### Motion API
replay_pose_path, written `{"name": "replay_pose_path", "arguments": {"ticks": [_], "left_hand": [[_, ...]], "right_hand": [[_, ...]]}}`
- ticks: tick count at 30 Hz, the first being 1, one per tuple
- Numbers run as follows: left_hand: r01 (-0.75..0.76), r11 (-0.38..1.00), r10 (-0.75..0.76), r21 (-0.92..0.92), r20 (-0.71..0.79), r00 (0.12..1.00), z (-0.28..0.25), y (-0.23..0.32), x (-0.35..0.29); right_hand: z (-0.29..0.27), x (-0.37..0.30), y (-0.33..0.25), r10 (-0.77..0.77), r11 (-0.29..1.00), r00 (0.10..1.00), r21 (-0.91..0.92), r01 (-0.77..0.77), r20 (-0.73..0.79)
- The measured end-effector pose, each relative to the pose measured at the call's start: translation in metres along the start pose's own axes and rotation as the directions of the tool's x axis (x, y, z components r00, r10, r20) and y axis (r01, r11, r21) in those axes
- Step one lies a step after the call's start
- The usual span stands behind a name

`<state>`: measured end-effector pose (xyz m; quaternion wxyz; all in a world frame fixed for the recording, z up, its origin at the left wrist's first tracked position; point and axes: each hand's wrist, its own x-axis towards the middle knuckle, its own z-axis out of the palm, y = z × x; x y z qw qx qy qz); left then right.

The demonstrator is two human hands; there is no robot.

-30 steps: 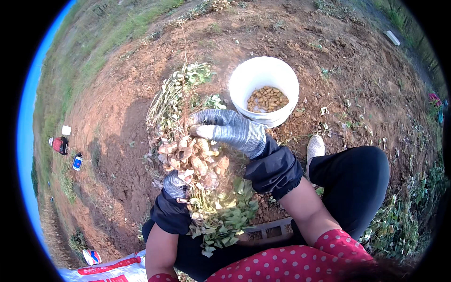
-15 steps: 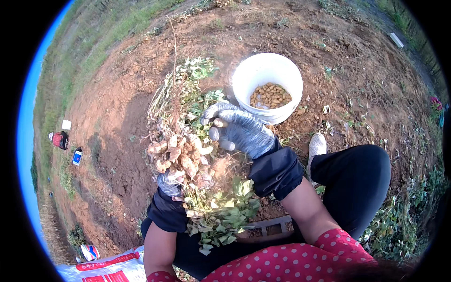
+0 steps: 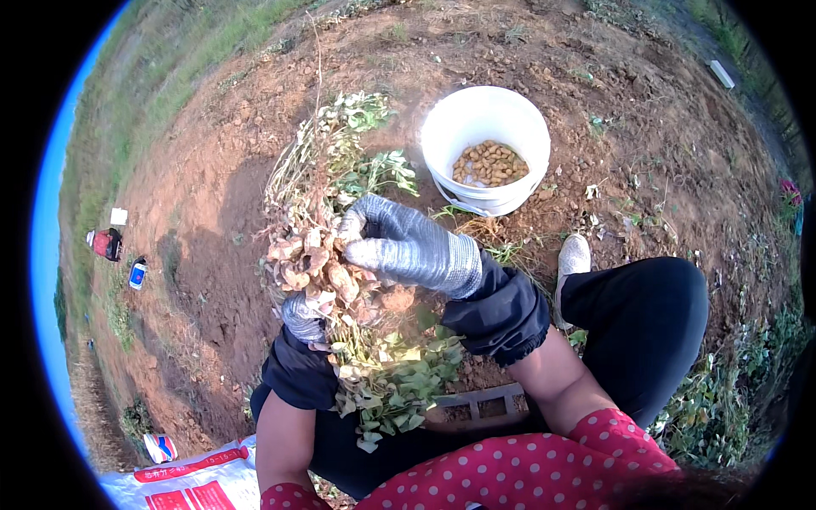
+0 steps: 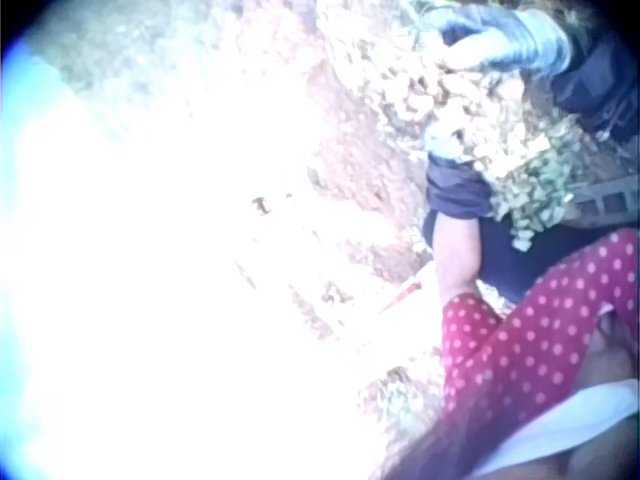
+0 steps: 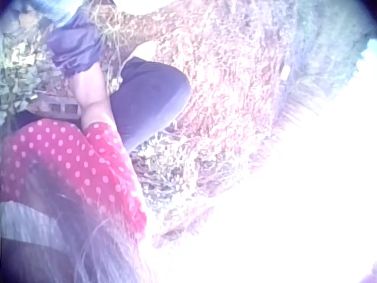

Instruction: The person sits on a low stool in a garden and manually harvests peanuts. They pick up peanut plants, pull the peanuts from the stems, and place them into a white bucket.

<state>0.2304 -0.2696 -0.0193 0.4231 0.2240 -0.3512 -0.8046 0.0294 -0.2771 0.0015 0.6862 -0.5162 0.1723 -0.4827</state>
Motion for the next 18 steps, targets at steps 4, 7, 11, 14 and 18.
{"name": "replay_pose_path", "arguments": {"ticks": [4, 7, 11, 14, 18], "left_hand": [[0.045, 0.999, -0.045, 0.016, 0.014, 0.999, -0.014, 0.000, 0.003], [0.056, 0.998, -0.054, -0.009, 0.139, 0.989, -0.015, 0.000, 0.004], [0.018, 0.999, -0.020, 0.030, 0.052, 0.998, 0.006, -0.003, 0.004], [0.006, 0.991, 0.006, -0.137, 0.092, 0.996, -0.008, 0.002, 0.002], [-0.159, 0.987, 0.160, 0.022, -0.063, 0.985, -0.064, 0.005, -0.012]], "right_hand": [[0.003, 0.011, 0.007, -0.249, 0.939, 0.968, -0.254, 0.230, -0.043], [-0.002, 0.010, 0.015, -0.148, 0.966, 0.985, -0.228, 0.124, -0.091], [-0.002, -0.005, 0.016, 0.221, 0.839, 0.965, 0.533, -0.113, -0.144], [-0.046, 0.001, 0.039, -0.035, 0.531, 0.992, 0.839, 0.120, -0.119], [-0.099, 0.007, 0.002, -0.004, 0.997, 0.719, -0.061, -0.054, -0.695]]}}
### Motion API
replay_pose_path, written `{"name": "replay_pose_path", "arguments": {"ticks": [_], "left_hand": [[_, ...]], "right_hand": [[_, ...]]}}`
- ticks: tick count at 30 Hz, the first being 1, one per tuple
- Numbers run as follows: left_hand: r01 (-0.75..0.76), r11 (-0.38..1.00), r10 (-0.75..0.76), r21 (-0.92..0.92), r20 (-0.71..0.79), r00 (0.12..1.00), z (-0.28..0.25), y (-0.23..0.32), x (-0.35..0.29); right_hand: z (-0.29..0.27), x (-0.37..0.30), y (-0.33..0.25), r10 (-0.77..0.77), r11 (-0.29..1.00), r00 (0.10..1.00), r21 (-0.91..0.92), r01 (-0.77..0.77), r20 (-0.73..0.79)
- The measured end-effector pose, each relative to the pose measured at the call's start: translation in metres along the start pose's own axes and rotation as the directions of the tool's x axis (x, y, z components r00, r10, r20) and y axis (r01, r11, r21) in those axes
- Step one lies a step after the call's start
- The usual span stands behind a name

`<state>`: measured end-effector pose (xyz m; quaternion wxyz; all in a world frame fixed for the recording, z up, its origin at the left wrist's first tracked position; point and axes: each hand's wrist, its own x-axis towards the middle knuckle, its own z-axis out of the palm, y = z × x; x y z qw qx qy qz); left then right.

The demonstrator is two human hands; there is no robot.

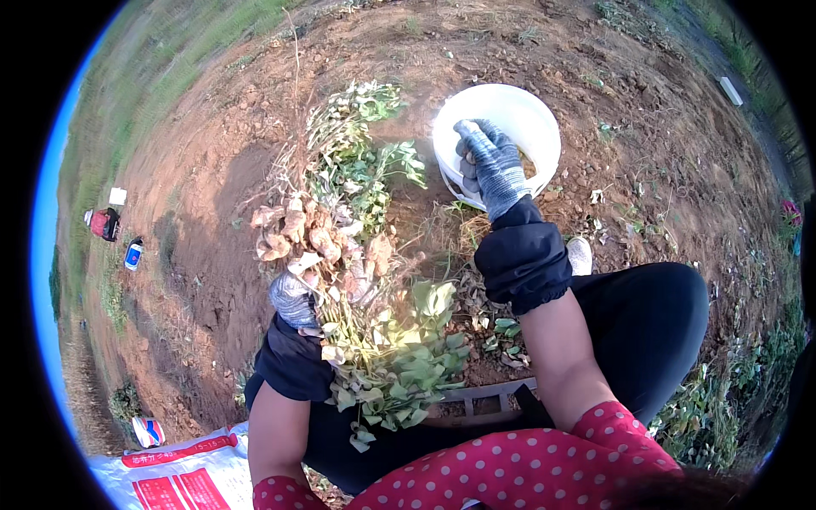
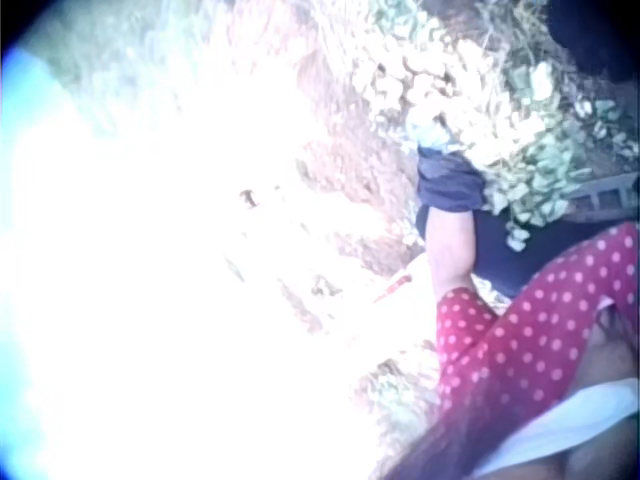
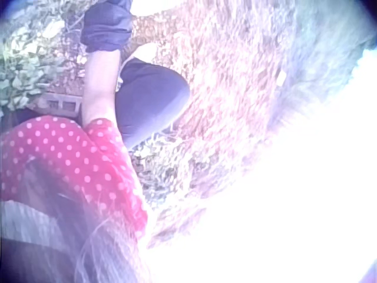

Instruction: The person sits on a low stool in a garden and manually harvests peanuts. They pick up peanut plants, pull the peanuts from the stems, and place them into a white bucket.

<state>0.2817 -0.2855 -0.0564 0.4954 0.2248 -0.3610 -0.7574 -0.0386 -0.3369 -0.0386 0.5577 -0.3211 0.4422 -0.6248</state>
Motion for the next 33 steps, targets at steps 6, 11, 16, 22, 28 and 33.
{"name": "replay_pose_path", "arguments": {"ticks": [6, 11, 16, 22, 28, 33], "left_hand": [[-0.074, 0.985, 0.090, -0.155, 0.095, 0.991, 0.032, -0.005, 0.012], [0.039, 0.992, -0.014, -0.119, 0.206, 0.978, 0.027, 0.001, 0.006], [0.135, 0.979, -0.109, -0.154, 0.166, 0.980, 0.041, 0.007, -0.001], [0.022, 0.982, 0.008, -0.187, 0.155, 0.988, 0.032, 0.001, -0.003], [0.167, 0.986, -0.165, -0.004, 0.144, 0.976, 0.048, -0.004, 0.011], [0.177, 0.984, -0.175, 0.005, 0.177, 0.969, 0.008, -0.010, 0.008]], "right_hand": [[-0.029, 0.021, -0.039, -0.652, 0.184, 0.758, -0.961, 0.206, 0.038], [0.027, -0.050, -0.020, -0.072, 0.995, 0.857, -0.023, 0.097, 0.510], [0.056, -0.062, 0.020, -0.121, 0.989, 0.545, 0.054, 0.137, 0.830], [0.057, -0.068, 0.006, -0.090, 0.989, 0.686, 0.149, -0.027, 0.722], [0.057, -0.066, 0.005, 0.050, 0.986, 0.897, -0.166, 0.026, 0.439], [0.058, -0.040, 0.018, -0.411, 0.786, 0.907, -0.468, 0.405, 0.094]]}}
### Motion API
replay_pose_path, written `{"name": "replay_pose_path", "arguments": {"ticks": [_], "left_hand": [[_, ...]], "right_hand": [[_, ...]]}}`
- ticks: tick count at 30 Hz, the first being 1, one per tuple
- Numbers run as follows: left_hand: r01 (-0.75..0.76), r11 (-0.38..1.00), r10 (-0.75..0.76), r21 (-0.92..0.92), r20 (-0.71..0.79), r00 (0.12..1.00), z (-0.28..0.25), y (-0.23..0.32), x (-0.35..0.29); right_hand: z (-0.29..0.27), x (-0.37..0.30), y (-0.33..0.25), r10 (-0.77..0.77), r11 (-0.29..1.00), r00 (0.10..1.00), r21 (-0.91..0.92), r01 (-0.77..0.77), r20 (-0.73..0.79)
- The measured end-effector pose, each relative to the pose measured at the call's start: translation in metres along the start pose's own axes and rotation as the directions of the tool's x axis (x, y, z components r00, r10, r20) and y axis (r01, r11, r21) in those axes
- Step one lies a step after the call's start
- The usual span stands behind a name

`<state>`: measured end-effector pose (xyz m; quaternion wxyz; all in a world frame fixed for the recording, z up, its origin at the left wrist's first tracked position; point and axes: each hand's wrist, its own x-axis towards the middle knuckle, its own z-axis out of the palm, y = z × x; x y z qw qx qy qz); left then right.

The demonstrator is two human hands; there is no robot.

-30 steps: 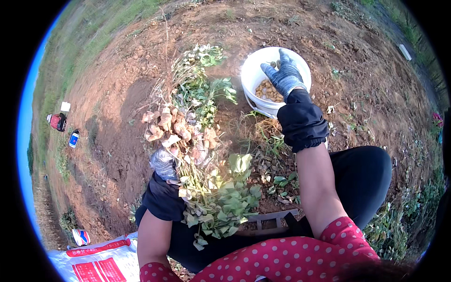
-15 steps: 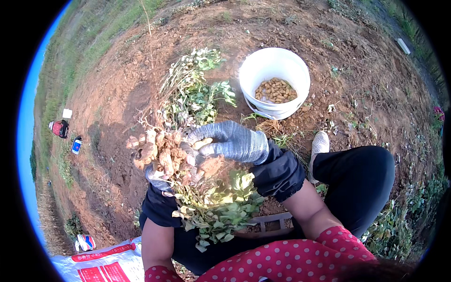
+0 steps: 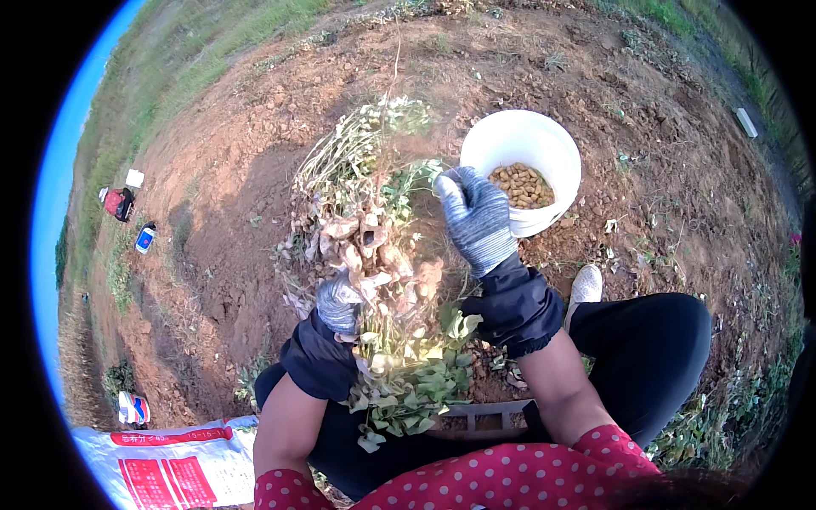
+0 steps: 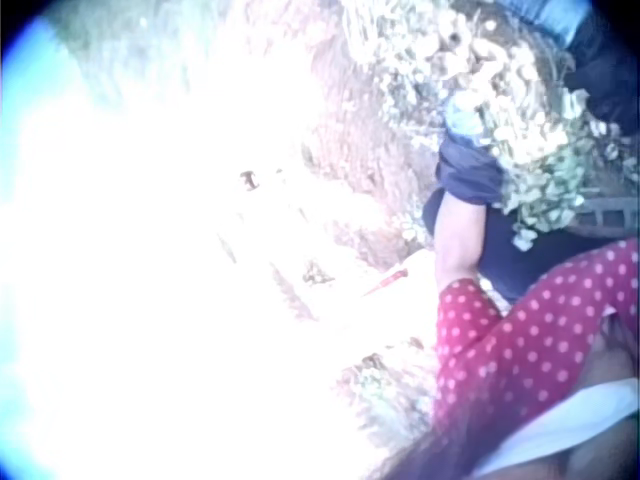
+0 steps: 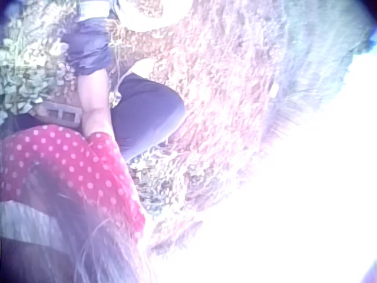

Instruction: The person sits on a low stool in a garden and manually harvests peanuts. They pick up peanut plants, pull the peanuts from the stems, and place them into a white bucket.

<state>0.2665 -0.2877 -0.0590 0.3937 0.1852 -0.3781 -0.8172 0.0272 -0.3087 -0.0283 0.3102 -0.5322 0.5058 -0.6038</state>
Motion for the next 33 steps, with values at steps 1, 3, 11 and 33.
{"name": "replay_pose_path", "arguments": {"ticks": [1, 3, 11, 33], "left_hand": [[-0.022, 1.000, 0.022, 0.018, -0.001, 1.000, -0.005, 0.006, -0.003], [-0.062, 0.997, 0.063, 0.055, -0.017, 0.998, -0.021, 0.014, -0.015], [-0.083, 0.995, 0.091, 0.048, -0.200, 0.976, 0.066, 0.011, 0.021], [-0.040, 0.929, 0.138, 0.368, -0.243, 0.960, 0.055, -0.003, 0.024]], "right_hand": [[-0.022, 0.016, 0.011, 0.179, 0.964, 0.982, 0.208, -0.164, -0.057], [-0.064, 0.040, 0.031, 0.272, 0.962, 0.947, 0.039, -0.270, -0.169], [-0.062, 0.021, -0.015, -0.151, 0.988, 0.980, -0.008, 0.151, -0.129], [0.019, -0.036, -0.027, 0.079, 0.749, 0.960, 0.619, -0.236, 0.270]]}}
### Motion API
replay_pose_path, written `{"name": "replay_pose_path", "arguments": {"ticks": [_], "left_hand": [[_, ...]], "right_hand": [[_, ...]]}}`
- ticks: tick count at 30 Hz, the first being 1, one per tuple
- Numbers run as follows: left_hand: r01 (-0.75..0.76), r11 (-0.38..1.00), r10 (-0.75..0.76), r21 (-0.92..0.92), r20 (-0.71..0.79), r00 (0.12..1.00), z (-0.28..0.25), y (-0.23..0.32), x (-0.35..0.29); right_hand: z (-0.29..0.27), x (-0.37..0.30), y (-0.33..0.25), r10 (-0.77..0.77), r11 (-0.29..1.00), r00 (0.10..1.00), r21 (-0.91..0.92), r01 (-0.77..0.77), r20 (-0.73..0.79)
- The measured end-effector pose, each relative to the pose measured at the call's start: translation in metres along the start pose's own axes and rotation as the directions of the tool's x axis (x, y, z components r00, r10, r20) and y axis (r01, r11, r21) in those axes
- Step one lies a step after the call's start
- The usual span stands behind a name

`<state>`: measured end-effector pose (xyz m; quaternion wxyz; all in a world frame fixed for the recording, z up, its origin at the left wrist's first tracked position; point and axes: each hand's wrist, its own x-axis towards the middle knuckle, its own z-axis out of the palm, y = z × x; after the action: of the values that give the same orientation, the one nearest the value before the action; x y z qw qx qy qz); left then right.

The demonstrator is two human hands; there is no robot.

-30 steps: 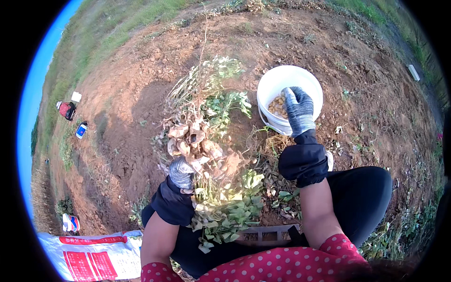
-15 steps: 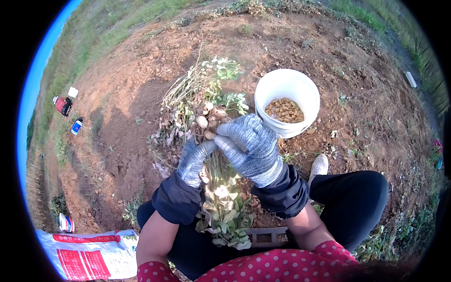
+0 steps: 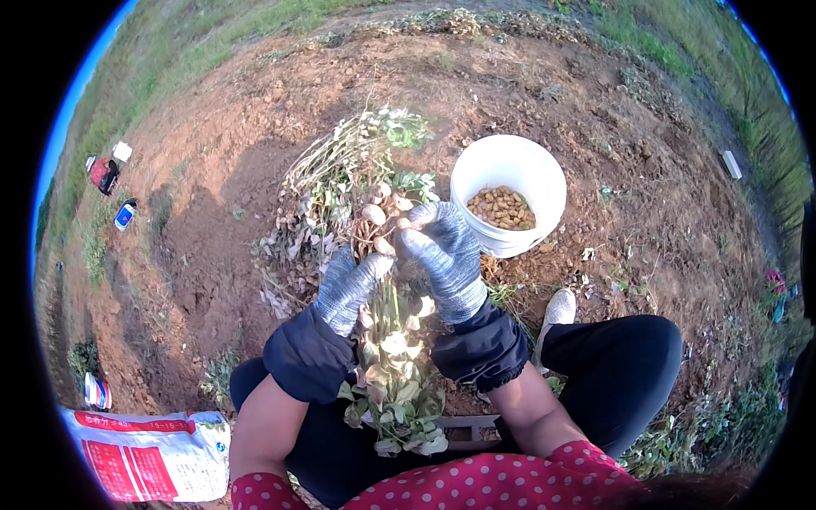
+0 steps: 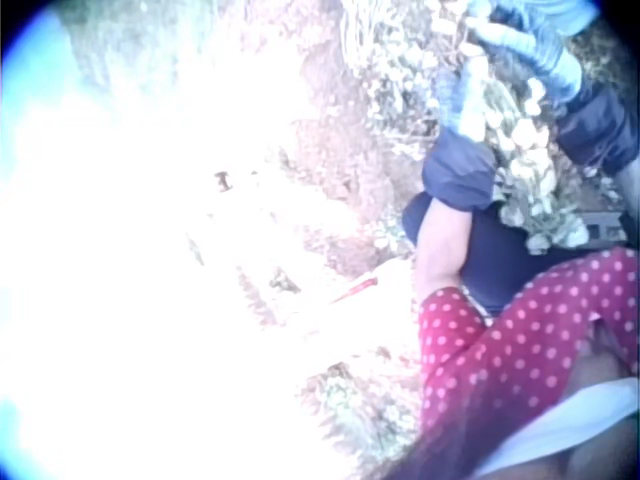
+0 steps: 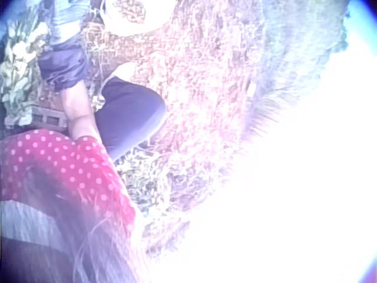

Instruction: The person sits on a low stool in a garden and manually harvests peanuts. They pick up peanut plants, pull the peanuts from the stems, and place them into a white bucket.

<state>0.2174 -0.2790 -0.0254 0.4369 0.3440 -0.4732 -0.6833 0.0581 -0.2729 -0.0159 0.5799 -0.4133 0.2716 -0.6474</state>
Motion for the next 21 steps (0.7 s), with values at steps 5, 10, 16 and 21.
{"name": "replay_pose_path", "arguments": {"ticks": [5, 10, 16, 21], "left_hand": [[-0.049, 0.999, 0.050, 0.016, -0.014, 0.999, 0.007, 0.004, -0.003], [-0.093, 0.994, 0.090, 0.058, 0.050, 0.995, 0.015, 0.012, 0.001], [-0.034, 0.999, 0.034, -0.008, 0.055, 0.998, 0.023, 0.014, 0.000], [-0.082, 0.997, 0.082, -0.009, -0.020, 0.996, 0.006, 0.001, 0.000]], "right_hand": [[-0.002, 0.000, -0.002, 0.010, 0.997, 1.000, 0.070, -0.011, 0.025], [-0.011, 0.004, 0.008, 0.084, 0.877, 0.979, 0.452, -0.161, 0.185], [-0.013, 0.000, 0.015, 0.076, 0.871, 0.983, 0.468, -0.148, 0.169], [-0.002, -0.003, -0.014, 0.021, 0.967, 0.995, 0.249, -0.044, 0.095]]}}
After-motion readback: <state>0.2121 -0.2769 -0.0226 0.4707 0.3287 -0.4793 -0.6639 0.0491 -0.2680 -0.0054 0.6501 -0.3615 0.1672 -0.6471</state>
